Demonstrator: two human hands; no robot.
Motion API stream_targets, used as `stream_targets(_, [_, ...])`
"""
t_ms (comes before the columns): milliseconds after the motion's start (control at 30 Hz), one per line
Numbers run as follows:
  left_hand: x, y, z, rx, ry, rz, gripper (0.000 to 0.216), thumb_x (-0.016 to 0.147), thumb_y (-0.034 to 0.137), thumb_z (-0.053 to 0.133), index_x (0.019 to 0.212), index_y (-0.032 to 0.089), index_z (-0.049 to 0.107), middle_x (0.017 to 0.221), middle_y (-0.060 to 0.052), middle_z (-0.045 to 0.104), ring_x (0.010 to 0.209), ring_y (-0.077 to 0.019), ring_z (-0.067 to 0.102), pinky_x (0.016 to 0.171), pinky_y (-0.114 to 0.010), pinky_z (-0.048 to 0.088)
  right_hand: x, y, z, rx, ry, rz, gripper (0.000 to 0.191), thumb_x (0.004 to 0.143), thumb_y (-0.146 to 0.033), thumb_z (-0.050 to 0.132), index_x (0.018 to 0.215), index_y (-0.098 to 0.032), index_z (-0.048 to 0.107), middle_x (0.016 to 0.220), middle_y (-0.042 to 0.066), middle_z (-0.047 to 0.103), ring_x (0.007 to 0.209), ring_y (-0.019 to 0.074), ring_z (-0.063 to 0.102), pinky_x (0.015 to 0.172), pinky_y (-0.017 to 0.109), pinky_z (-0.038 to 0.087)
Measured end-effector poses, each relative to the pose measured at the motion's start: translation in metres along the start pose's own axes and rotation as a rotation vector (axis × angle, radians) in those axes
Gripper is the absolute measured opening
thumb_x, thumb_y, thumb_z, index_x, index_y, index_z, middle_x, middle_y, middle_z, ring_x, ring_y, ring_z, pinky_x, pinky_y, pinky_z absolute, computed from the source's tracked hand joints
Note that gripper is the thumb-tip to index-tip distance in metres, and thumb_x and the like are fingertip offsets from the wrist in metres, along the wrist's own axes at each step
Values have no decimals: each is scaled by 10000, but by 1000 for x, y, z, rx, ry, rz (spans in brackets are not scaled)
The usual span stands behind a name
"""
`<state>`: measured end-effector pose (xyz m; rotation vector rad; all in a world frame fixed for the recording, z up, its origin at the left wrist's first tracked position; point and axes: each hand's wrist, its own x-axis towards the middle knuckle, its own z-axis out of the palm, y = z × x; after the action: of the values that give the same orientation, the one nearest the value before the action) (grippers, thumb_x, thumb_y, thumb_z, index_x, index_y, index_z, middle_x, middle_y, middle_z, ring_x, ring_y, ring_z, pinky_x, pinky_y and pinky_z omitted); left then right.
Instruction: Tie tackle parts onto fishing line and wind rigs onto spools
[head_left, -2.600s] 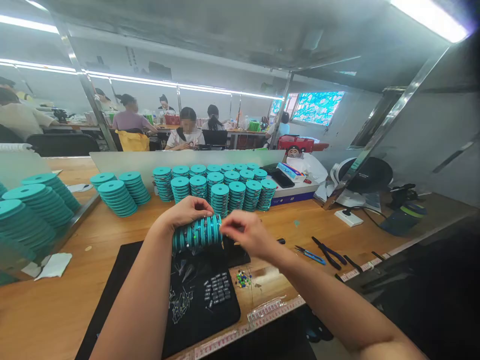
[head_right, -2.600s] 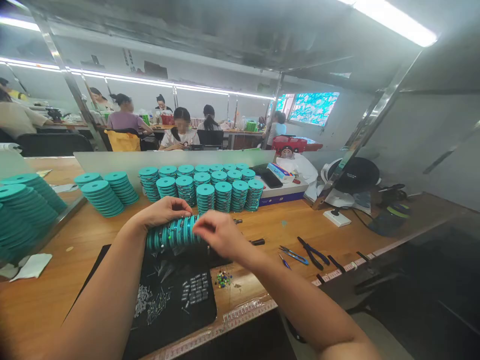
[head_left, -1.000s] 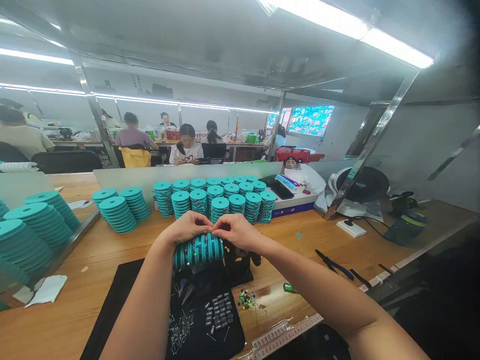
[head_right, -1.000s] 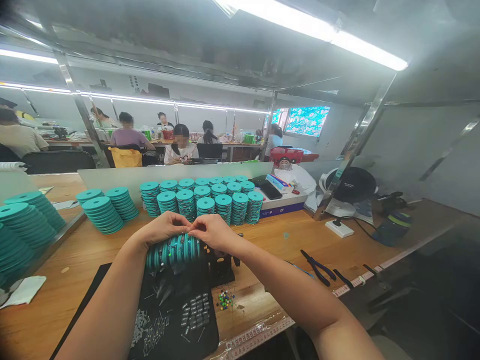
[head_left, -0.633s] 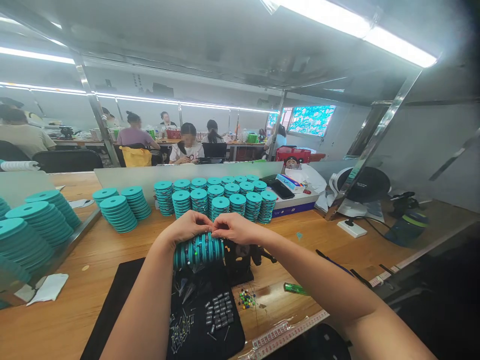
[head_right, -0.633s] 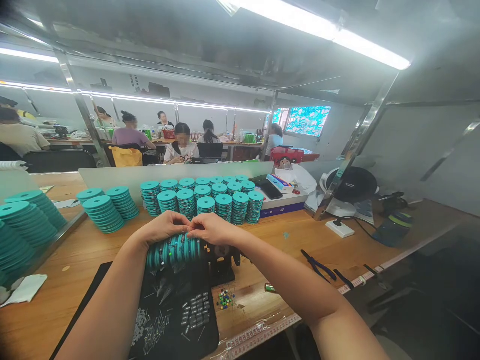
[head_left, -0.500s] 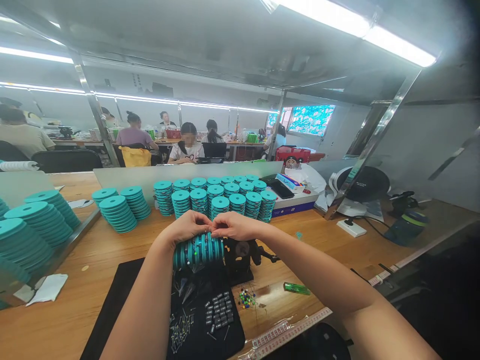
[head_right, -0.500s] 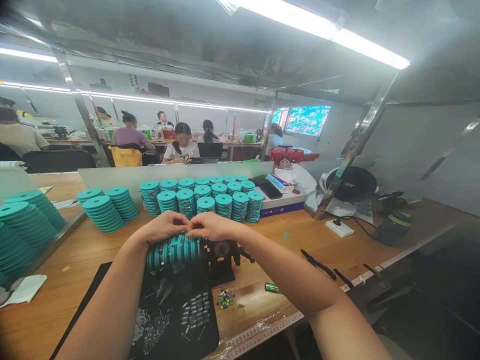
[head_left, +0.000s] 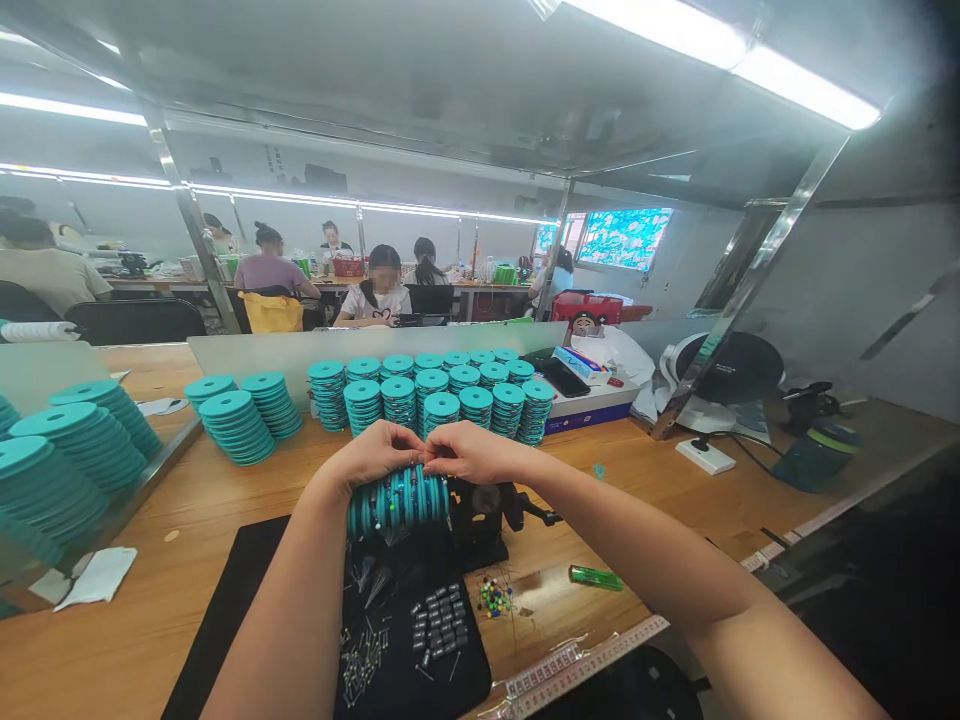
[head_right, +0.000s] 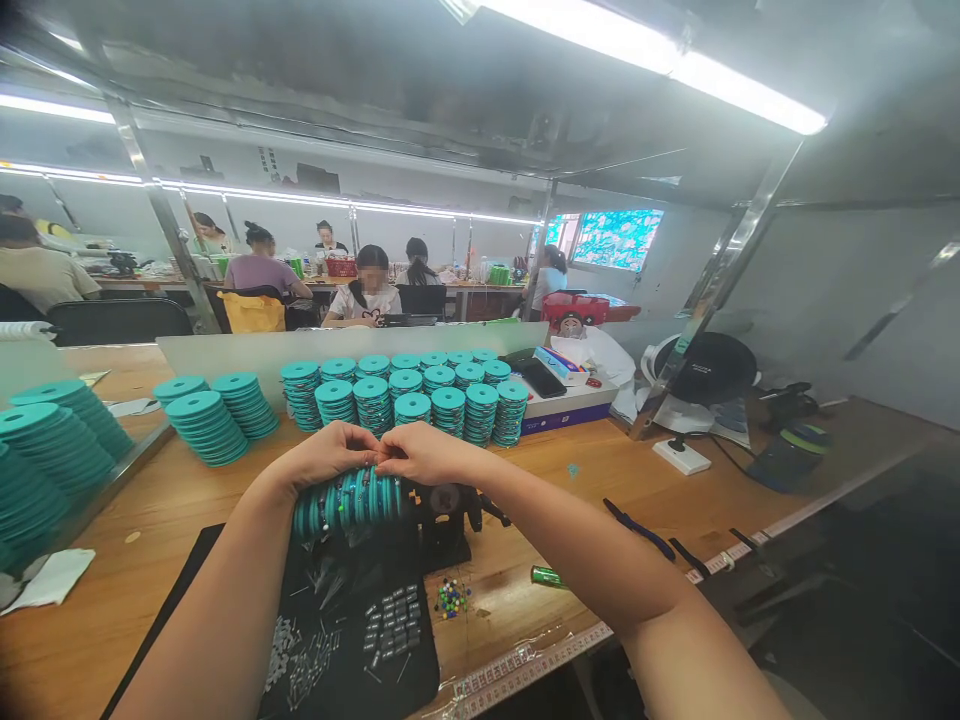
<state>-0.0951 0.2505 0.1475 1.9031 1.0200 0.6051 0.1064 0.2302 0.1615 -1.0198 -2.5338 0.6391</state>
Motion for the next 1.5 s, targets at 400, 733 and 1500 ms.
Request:
stream_targets(400, [1,-4,1,-1,6,1,262,686,413,703,745,163,754,672,-3,703,640,-168,572,614,-260,423,-2,4,0,-2,18,-1,102,886,-255,607,850,-165,638,710,-24,587,641,116,505,558,207,344])
stream_targets(733, [-1,2,1,-13,-2,9,212,685,359,673,714,161,744,647,7,691,639,-162,570,607,-248,423,0,-1,-2,2,-47,-10,88,876,-249,617,846,-166,627,751,-15,571,690,126,487,600,218,330])
stream_targets(1500, [4,-8,1,-27,-8,25,215,692,362,666,723,154,712,662,9,668,627,-149,540,587,-240,397,11,-14,-12,-105,-235,-83,143,894,-204,596,761,-156,582,739,-9,499,725,148,446,659,256,310])
